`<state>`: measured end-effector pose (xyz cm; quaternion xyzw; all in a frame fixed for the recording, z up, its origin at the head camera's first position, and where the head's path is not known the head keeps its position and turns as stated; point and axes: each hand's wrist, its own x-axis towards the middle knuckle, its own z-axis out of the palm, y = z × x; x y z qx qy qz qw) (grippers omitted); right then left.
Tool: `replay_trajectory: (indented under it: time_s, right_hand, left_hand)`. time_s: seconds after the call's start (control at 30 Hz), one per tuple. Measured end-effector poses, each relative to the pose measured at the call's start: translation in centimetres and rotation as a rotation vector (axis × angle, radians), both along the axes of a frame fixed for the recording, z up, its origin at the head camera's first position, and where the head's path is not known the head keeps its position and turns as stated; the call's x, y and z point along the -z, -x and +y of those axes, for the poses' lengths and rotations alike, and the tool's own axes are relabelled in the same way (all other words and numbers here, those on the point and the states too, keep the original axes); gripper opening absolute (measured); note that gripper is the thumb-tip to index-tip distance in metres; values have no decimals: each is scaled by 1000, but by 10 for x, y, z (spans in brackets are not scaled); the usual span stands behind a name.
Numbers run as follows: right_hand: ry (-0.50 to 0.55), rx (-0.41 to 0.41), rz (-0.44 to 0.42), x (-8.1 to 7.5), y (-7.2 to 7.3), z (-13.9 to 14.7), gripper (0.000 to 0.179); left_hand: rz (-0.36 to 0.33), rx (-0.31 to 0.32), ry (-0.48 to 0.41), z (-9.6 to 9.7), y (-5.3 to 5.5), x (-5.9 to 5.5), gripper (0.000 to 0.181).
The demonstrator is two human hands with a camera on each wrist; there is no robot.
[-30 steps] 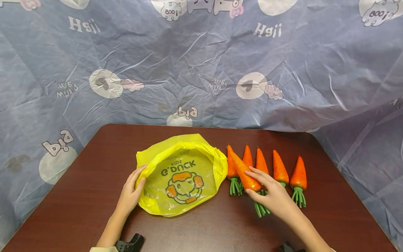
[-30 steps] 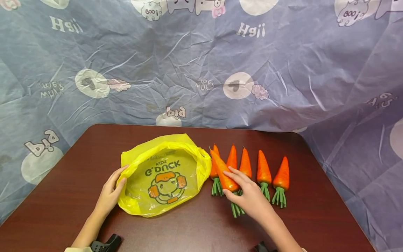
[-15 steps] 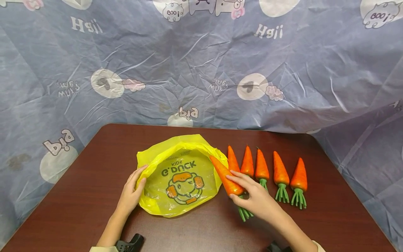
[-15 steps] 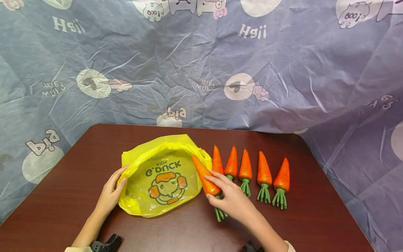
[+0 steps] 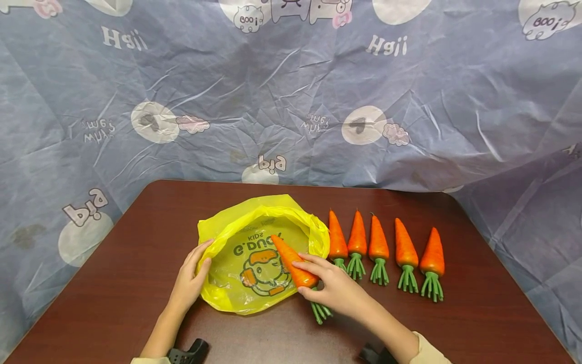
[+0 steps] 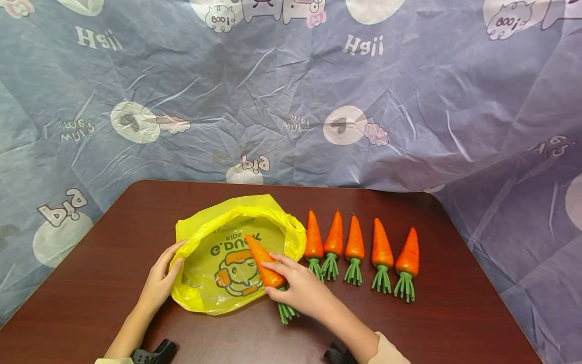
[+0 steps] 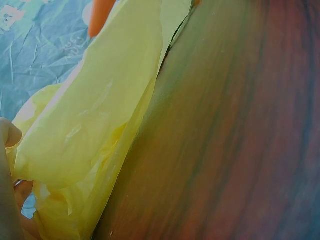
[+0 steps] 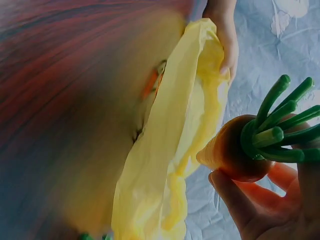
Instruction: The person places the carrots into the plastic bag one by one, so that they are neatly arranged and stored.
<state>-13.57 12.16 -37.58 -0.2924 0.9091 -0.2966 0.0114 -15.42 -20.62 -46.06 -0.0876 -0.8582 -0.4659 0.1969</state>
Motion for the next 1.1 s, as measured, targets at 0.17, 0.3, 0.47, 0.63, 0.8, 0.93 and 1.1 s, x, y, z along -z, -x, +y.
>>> replay_trajectory:
  time_s: [0.17, 0.3, 0.47, 0.63, 0.8, 0.93, 1.1]
  right_hand:
    - [-25, -31, -17, 2, 5, -17, 45]
    - [-43, -56, -20, 4, 9, -32, 46]
    - [-53, -70, -60, 7, 17, -52, 47]
    - [-54, -74, -84, 10, 26, -75, 48]
    - [-77, -66, -78, 14, 33, -93, 50]
    - [-81, -64, -75, 17, 38, -107, 51]
    - [-76, -65, -75, 22, 43, -125, 50]
  left_hand:
    - [6, -1, 3, 0, 0, 0, 39]
    - [2, -4, 6, 0, -1, 1, 38]
    - [-1, -10, 22, 0, 0, 1, 39]
    - [0, -8, 19, -1, 0, 1, 39]
    - [-2, -3, 12, 0, -1, 1, 38]
    - [8, -5, 12, 0, -1, 0, 38]
    - [7, -17, 24, 1, -1, -1, 38]
